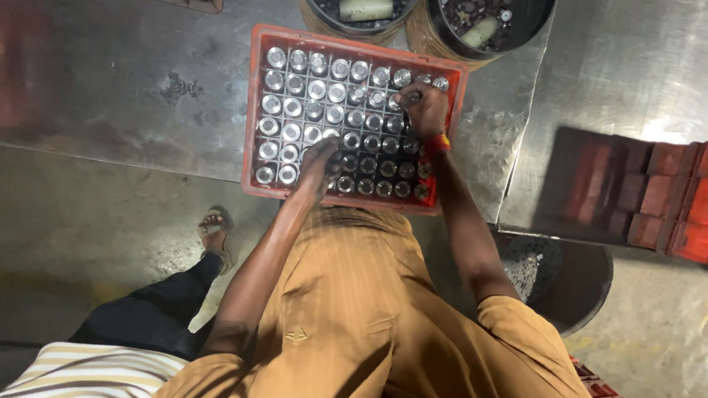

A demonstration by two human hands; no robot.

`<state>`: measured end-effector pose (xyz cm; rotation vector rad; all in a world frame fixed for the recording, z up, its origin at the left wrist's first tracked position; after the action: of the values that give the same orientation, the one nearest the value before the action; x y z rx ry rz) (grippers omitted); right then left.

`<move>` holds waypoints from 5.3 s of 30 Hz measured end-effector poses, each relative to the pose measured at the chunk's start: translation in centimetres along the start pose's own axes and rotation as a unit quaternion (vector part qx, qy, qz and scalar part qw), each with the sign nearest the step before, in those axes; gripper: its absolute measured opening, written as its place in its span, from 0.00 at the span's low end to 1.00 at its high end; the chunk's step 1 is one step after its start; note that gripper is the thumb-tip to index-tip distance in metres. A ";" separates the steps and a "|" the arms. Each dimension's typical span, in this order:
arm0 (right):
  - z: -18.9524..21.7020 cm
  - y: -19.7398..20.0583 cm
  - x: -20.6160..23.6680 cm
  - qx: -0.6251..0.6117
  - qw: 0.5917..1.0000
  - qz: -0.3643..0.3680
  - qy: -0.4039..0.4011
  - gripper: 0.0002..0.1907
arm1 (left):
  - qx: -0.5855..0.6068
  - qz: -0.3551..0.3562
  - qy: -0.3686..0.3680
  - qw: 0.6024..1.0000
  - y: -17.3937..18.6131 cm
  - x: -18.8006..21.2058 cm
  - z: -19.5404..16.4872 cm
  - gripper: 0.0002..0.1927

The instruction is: The person places small metal cups one by one into the compartments of a red plastic tray on a steel worktable, occasionally reaching into buckets of dark material beside the tray, and repositions the tray on the table.

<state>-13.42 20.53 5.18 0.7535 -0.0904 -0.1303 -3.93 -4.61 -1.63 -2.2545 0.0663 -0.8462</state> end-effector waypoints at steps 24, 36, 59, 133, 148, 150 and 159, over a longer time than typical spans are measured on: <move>1.9 0.2 -1.4 -0.009 0.988 -0.117 0.103 0.06 | 0.067 -0.008 0.021 0.998 -0.4 -0.1 0.1 0.15; -0.4 -2.2 5.6 -0.196 0.980 0.025 -0.015 0.12 | -0.186 0.013 -0.044 0.982 -4.2 0.6 -0.1 0.22; -6.4 2.3 12.7 0.169 0.982 0.060 0.055 0.06 | -0.060 0.041 0.074 0.995 -6.3 -1.1 6.6 0.14; -8.3 5.7 15.5 -0.004 0.997 0.066 0.036 0.12 | -0.156 0.138 0.105 0.972 -7.3 -0.2 7.0 0.21; -6.3 3.0 10.8 0.132 0.980 -0.051 0.142 0.04 | -0.028 0.035 0.062 0.997 -5.9 -1.1 6.5 0.13; -6.4 2.5 10.1 0.094 0.995 -0.008 0.016 0.05 | -0.055 0.014 0.052 0.997 -5.5 -0.8 6.3 0.12; -6.6 3.1 9.6 -0.061 0.996 -0.035 0.058 0.07 | -0.139 0.100 0.043 0.984 -7.9 0.3 5.2 0.22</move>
<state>-2.86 25.78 2.92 0.6408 0.0546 -0.1576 -2.10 4.36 0.88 -2.4157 0.4693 -0.8684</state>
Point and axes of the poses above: each hand's wrist, its own x-axis away from the middle knuckle, its own y-axis out of the back of the hand, z = x × y, the point moved 2 cm from there along -x, towards the middle knuckle, and after that the axes turned 5 degrees about x, right-handed, at the moved point
